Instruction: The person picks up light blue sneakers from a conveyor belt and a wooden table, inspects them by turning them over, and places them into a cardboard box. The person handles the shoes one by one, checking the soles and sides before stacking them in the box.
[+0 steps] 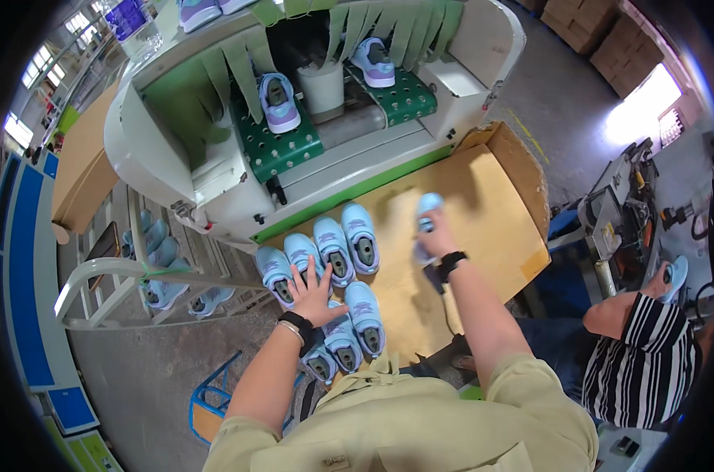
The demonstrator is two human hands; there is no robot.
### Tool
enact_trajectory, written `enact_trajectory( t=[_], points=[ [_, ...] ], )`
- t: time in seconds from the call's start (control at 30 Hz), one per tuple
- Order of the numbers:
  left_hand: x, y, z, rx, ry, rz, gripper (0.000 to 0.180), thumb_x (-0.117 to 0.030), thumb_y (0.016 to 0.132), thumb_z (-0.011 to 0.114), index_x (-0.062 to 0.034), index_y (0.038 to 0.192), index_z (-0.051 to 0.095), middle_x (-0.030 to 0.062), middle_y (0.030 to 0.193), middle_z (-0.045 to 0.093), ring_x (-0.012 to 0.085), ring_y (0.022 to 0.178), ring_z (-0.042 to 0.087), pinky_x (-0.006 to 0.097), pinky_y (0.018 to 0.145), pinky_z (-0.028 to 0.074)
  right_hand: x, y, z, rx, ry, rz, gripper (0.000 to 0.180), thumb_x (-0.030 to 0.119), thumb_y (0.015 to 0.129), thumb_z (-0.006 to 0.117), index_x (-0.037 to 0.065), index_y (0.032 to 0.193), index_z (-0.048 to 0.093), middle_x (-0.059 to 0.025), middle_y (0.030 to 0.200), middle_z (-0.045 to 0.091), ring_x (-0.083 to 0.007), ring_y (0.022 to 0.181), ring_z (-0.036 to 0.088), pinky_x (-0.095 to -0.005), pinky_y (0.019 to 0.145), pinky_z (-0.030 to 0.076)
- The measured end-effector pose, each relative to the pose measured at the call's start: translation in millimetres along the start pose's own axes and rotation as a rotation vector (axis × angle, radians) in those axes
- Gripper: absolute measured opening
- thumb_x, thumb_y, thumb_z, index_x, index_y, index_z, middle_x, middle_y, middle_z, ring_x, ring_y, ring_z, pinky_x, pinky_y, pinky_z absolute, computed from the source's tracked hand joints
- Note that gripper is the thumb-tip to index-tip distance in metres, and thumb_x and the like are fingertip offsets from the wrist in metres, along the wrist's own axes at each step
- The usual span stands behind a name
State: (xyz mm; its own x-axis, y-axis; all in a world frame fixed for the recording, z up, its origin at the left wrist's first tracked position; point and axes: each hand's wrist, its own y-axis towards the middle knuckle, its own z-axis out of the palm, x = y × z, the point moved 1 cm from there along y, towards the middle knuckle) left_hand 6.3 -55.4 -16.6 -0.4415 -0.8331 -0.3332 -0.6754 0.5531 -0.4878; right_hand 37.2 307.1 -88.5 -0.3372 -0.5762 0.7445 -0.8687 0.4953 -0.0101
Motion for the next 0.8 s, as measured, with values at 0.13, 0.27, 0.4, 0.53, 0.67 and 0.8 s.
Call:
enact_trajectory(
  t=[0.13, 0.27, 0.4, 0.53, 0.67, 0.8],
  points=[
    [1.8, -5.3, -1.0, -0.009, -0.006, -0.015, 0.117, -0.063, 0.072, 0.077, -0.0178, 0.161, 0.017, 0.0241, 0.165, -0.015, 0.0607, 0.144, -0.018, 0.073, 0.112, 0.004, 75.1, -38.6, 59.3, 0.099, 0.062, -0.275, 0.065, 0.000, 0.070, 0.071, 0.008, 0.132, 0.052, -0.0316, 0.147, 0.039, -0.0481, 0.138, 0.036, -0.0462, 0.118, 0.032],
    [2.9, 0.2, 3.6, -0.039, 0.011, -0.018, 0.117, -0.063, 0.071, 0.078, -0.0199, 0.161, 0.017, 0.0224, 0.166, -0.011, 0.0588, 0.146, -0.015, 0.072, 0.114, 0.006, 56.2, -53.5, 28.6, 0.305, 0.541, -0.135, 0.086, 0.011, 0.076, 0.082, 0.002, 0.147, 0.033, -0.0205, 0.141, 0.048, -0.0296, 0.132, 0.047, -0.0400, 0.114, 0.037],
    [3.4, 7.1, 5.3, -0.042, -0.015, -0.020, 0.118, -0.065, 0.068, 0.079, -0.0198, 0.160, 0.022, 0.0220, 0.166, -0.010, 0.0571, 0.146, -0.015, 0.072, 0.114, 0.006, -9.6, -114.7, -0.2, 0.713, -0.521, -0.024, 0.109, 0.063, 0.072, 0.078, 0.024, 0.158, 0.024, -0.0113, 0.164, 0.023, -0.0393, 0.149, 0.020, -0.0695, 0.112, 0.026],
    [10.0, 6.8, 8.0, -0.056, -0.032, -0.026, 0.119, -0.065, 0.066, 0.080, -0.0194, 0.160, 0.022, 0.0221, 0.166, -0.011, 0.0561, 0.147, -0.016, 0.071, 0.115, 0.004, -16.6, -220.4, -37.9, 0.567, -0.632, 0.027, 0.128, 0.058, 0.066, 0.084, 0.032, 0.162, 0.004, -0.0084, 0.170, 0.000, -0.0389, 0.155, 0.000, -0.0747, 0.113, 0.015],
    [-3.4, 3.1, 0.1, -0.042, -0.057, -0.033, 0.123, -0.063, 0.064, 0.082, -0.0187, 0.161, 0.021, 0.0197, 0.166, -0.016, 0.0531, 0.148, -0.019, 0.067, 0.117, 0.002, -14.6, -269.7, -45.9, 0.492, -0.595, 0.120, 0.133, 0.056, 0.062, 0.088, 0.032, 0.162, 0.004, -0.0096, 0.170, -0.001, -0.0402, 0.154, 0.000, -0.0743, 0.113, 0.016],
    [-4.3, -0.8, 1.2, -0.038, 0.003, -0.052, 0.124, -0.063, 0.064, 0.082, -0.0204, 0.161, 0.019, 0.0191, 0.166, -0.017, 0.0531, 0.148, -0.019, 0.067, 0.118, 0.003, -10.2, -278.0, -36.1, 0.489, -0.582, 0.152, 0.135, 0.058, 0.060, 0.089, 0.031, 0.162, 0.004, -0.0101, 0.169, -0.001, -0.0419, 0.154, 0.002, -0.0745, 0.112, 0.016]
  ],
)
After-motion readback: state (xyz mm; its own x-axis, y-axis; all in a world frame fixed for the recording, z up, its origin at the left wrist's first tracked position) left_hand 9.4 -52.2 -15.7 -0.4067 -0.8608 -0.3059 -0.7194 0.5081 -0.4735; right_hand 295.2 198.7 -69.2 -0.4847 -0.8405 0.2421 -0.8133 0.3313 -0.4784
